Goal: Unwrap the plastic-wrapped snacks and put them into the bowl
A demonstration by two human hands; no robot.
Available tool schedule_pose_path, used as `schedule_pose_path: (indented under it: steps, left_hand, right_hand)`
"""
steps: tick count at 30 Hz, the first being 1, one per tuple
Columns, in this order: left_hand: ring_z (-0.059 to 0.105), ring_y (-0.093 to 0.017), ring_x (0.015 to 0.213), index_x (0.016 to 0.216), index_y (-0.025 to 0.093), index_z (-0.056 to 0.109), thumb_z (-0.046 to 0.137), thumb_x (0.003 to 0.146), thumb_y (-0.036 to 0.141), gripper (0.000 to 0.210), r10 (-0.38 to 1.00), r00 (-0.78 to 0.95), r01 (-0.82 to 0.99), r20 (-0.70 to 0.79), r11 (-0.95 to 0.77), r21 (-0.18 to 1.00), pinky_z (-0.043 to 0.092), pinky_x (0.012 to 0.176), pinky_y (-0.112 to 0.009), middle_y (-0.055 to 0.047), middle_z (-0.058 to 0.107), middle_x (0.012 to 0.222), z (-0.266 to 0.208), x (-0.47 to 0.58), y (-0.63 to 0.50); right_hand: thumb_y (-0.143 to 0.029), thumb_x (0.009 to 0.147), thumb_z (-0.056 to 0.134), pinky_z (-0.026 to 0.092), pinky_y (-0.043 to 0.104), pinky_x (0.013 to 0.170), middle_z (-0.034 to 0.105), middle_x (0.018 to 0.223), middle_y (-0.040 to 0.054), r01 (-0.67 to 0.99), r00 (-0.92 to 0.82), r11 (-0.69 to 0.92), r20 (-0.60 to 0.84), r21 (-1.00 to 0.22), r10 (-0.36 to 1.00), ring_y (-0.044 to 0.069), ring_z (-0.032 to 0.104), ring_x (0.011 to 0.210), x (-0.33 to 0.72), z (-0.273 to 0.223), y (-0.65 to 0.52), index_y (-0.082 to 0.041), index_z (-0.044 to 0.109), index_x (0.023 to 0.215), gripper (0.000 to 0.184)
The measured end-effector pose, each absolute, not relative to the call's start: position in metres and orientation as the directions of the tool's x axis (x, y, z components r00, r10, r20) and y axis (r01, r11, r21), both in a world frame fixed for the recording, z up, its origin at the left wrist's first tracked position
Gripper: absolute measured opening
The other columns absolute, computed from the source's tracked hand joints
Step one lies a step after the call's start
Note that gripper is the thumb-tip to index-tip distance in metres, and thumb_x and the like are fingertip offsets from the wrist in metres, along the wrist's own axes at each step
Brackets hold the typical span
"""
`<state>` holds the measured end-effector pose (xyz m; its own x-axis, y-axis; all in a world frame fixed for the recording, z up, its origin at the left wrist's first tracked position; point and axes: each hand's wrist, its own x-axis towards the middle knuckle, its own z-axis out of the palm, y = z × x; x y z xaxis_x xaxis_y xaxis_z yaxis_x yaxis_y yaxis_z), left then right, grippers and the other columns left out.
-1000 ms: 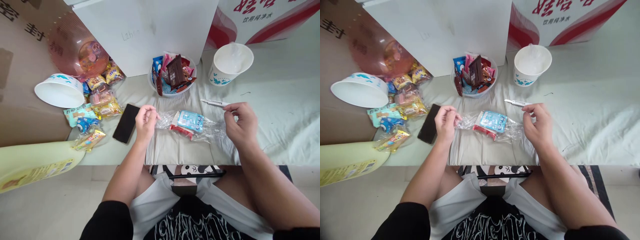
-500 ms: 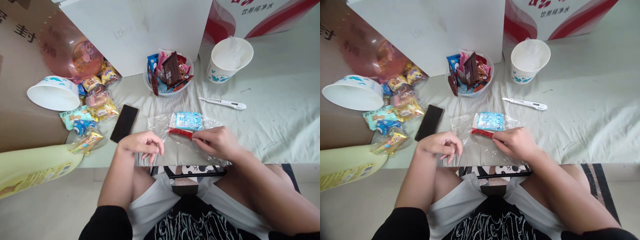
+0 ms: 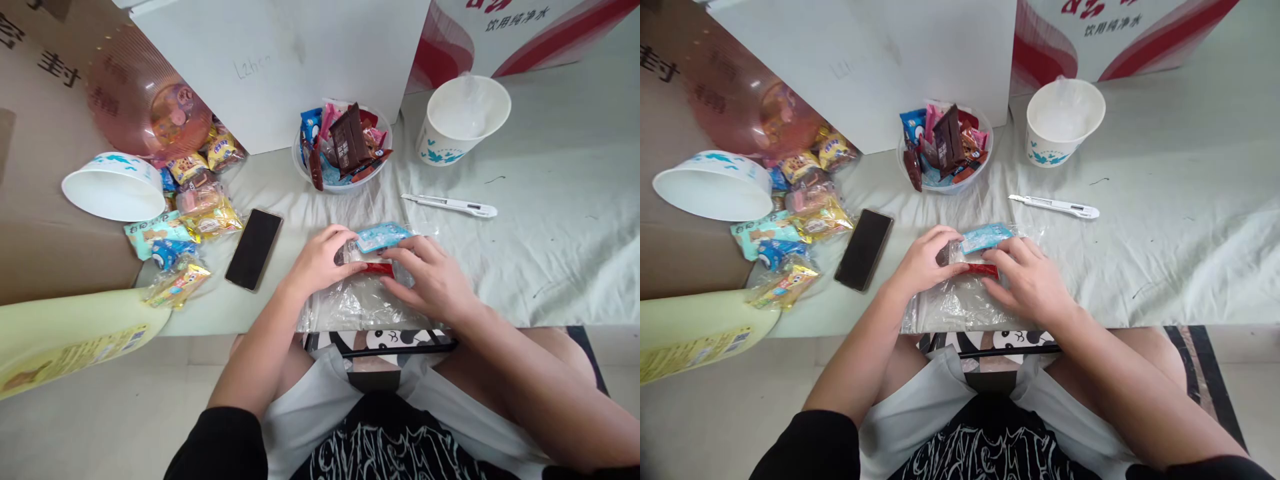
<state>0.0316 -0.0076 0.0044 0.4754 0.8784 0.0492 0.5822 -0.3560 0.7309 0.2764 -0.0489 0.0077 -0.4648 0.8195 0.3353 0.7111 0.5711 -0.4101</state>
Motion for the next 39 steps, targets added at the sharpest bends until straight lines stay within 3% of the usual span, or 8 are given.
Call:
schedule_pose_path:
  steps: [5, 10, 18, 22, 27, 31, 35, 39]
  left_hand:
    - [0.069, -0.021, 0.096, 0.097, 0.021, 0.066, 0.056, 0.1, 0.036, 0.017, 0.899, 0.437, 0.505, 0.014, -0.258, 0.824, 0.054, 0.085, -0.035, -0.008, 0.073, 0.108, 0.003, 0.034, -0.008]
    - [0.063, -0.016, 0.071, 0.088, 0.022, 0.058, 0.054, 0.1, 0.042, 0.023, 0.94, 0.304, 0.392, -0.152, 0.022, 0.92, 0.048, 0.064, -0.028, -0.002, 0.072, 0.086, 0.0, 0.038, -0.008]
    - [0.043, -0.009, 0.048, 0.08, 0.023, 0.051, 0.062, 0.094, 0.046, 0.029, 0.911, 0.25, 0.086, -0.328, 0.316, 0.945, 0.034, 0.045, -0.025, -0.002, 0.074, 0.086, 0.005, 0.041, -0.007]
    - [0.041, -0.007, 0.048, 0.081, 0.022, 0.052, 0.065, 0.09, 0.045, 0.028, 0.893, 0.236, 0.015, -0.384, 0.392, 0.92, 0.03, 0.043, -0.023, -0.001, 0.071, 0.086, 0.008, 0.042, -0.009]
    - [0.04, -0.006, 0.05, 0.078, 0.02, 0.054, 0.07, 0.087, 0.044, 0.031, 0.853, 0.257, 0.021, -0.455, 0.466, 0.885, 0.027, 0.044, -0.02, 0.006, 0.048, 0.065, 0.018, 0.044, -0.014]
    - [0.035, -0.005, 0.042, 0.079, 0.021, 0.051, 0.075, 0.082, 0.043, 0.032, 0.816, 0.283, -0.173, -0.504, 0.561, 0.81, 0.02, 0.039, -0.02, 0.007, 0.046, 0.06, 0.023, 0.049, -0.016]
    - [0.036, -0.005, 0.038, 0.083, 0.023, 0.049, 0.077, 0.081, 0.042, 0.035, 0.768, 0.359, -0.335, -0.53, 0.636, 0.695, 0.016, 0.037, -0.019, 0.008, 0.047, 0.057, 0.022, 0.058, -0.018]
    - [0.033, -0.003, 0.034, 0.088, 0.024, 0.046, 0.073, 0.087, 0.04, 0.031, 0.717, 0.433, -0.412, -0.546, 0.696, 0.588, 0.014, 0.036, -0.017, 0.006, 0.063, 0.068, 0.021, 0.062, -0.019]
  right_hand:
    - [-0.029, 0.09, 0.068, 0.055, 0.05, 0.086, 0.059, 0.12, 0.0152, 0.714, -0.486, 0.593, 0.346, -0.372, 0.802, 0.032, 0.058, 0.103, 0.269, 0.003, -0.053, -0.026, 0.061, 0.131, 0.041]
    - [-0.019, 0.087, 0.066, 0.059, 0.049, 0.09, 0.051, 0.136, 0.0173, 0.681, -0.533, 0.627, 0.332, -0.378, 0.778, 0.033, 0.058, 0.114, 0.265, -0.002, -0.054, -0.025, 0.05, 0.141, 0.057]
    - [-0.027, 0.09, 0.064, 0.058, 0.041, 0.069, 0.061, 0.108, 0.0137, 0.762, -0.457, 0.565, 0.356, -0.316, 0.815, 0.026, 0.062, 0.088, 0.267, -0.001, -0.05, -0.02, 0.063, 0.128, 0.039]
    - [-0.03, 0.092, 0.064, 0.057, 0.039, 0.07, 0.063, 0.104, 0.0114, 0.762, -0.39, 0.557, 0.451, -0.332, 0.803, 0.024, 0.061, 0.085, 0.269, 0.001, -0.046, -0.021, 0.069, 0.117, 0.026]
    - [-0.029, 0.094, 0.062, 0.059, 0.047, 0.081, 0.067, 0.109, 0.0136, 0.745, -0.371, 0.56, 0.472, -0.362, 0.8, 0.029, 0.063, 0.095, 0.268, -0.003, -0.04, -0.02, 0.068, 0.116, 0.025]
    - [-0.022, 0.095, 0.053, 0.058, 0.053, 0.097, 0.064, 0.127, 0.0172, 0.623, -0.439, 0.591, 0.397, -0.513, 0.807, 0.033, 0.063, 0.116, 0.268, -0.008, -0.039, -0.019, 0.056, 0.136, 0.041]
    - [-0.023, 0.089, 0.057, 0.053, 0.062, 0.106, 0.054, 0.144, 0.0215, 0.577, -0.481, 0.599, 0.362, -0.555, 0.798, 0.04, 0.056, 0.133, 0.262, -0.014, -0.041, -0.02, 0.037, 0.155, 0.068]
    - [-0.035, 0.092, 0.065, 0.051, 0.062, 0.11, 0.052, 0.147, 0.0204, 0.5, -0.462, 0.553, 0.336, -0.666, 0.821, 0.039, 0.053, 0.138, 0.264, -0.015, -0.037, -0.025, 0.032, 0.158, 0.074]
